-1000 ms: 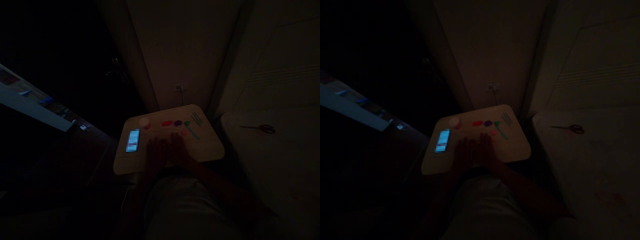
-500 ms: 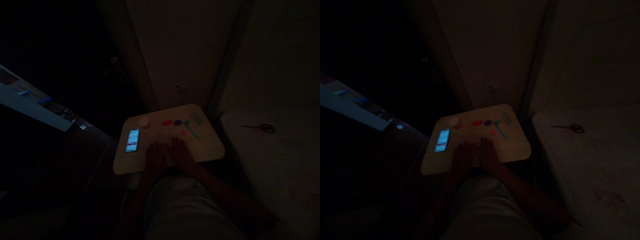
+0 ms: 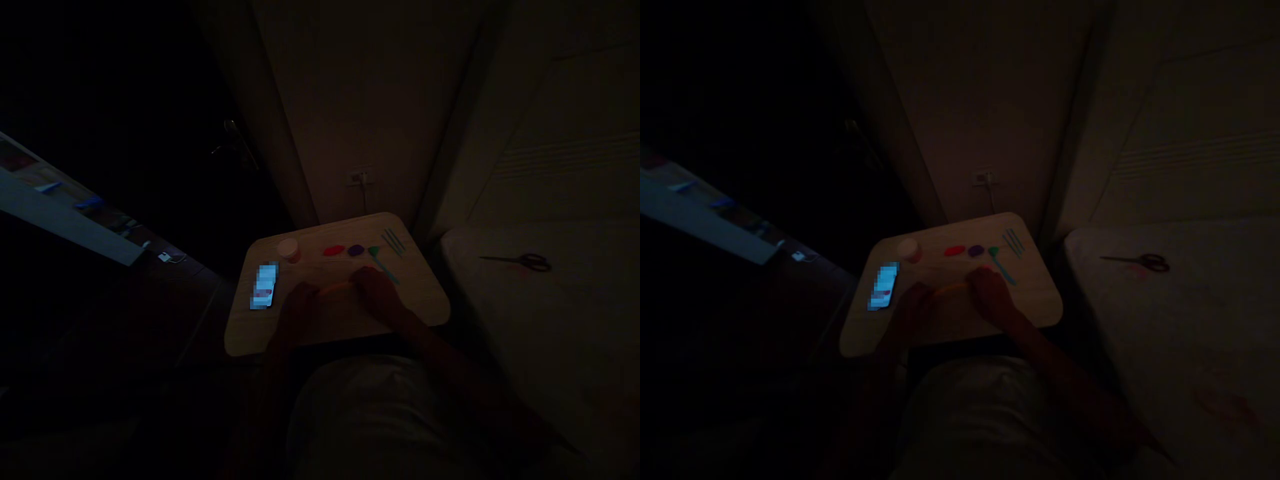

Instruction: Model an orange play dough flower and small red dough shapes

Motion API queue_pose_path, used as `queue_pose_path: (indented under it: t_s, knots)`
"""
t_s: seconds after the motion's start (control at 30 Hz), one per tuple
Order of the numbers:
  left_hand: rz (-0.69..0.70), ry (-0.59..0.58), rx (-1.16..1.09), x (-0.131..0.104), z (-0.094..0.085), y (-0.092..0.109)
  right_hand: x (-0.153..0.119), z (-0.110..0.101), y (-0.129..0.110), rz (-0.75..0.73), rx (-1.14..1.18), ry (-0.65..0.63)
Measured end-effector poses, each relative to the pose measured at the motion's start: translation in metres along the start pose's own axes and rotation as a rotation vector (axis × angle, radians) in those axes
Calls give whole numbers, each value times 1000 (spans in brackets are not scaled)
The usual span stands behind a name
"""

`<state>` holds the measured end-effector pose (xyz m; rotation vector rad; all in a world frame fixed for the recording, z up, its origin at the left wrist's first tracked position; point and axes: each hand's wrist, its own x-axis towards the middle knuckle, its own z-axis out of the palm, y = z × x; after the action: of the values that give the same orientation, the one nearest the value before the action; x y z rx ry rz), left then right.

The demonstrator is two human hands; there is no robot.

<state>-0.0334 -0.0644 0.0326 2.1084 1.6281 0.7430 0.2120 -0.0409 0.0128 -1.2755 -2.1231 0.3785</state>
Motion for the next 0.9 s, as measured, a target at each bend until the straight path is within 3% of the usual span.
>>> queue_pose_path:
  t_s: [0.2, 0.37, 0.47, 0.7, 0.9]
  knots:
    - [-258, -127, -553, 31, -8, -15, 30, 16, 23, 189, 683, 97]
    - [-307, -235, -820, 43, 1, -21, 40, 28, 21, 317, 987, 68]
    - [-308, -262, -941, 50, 11, -19, 41, 33, 13, 320, 1010, 69]
    - [-340, -140, -1159, 65, 27, -7, 46, 44, 5, 308, 858, 199]
    - [-333, -82, -1378, 63, 34, -7, 42, 44, 6, 343, 860, 227]
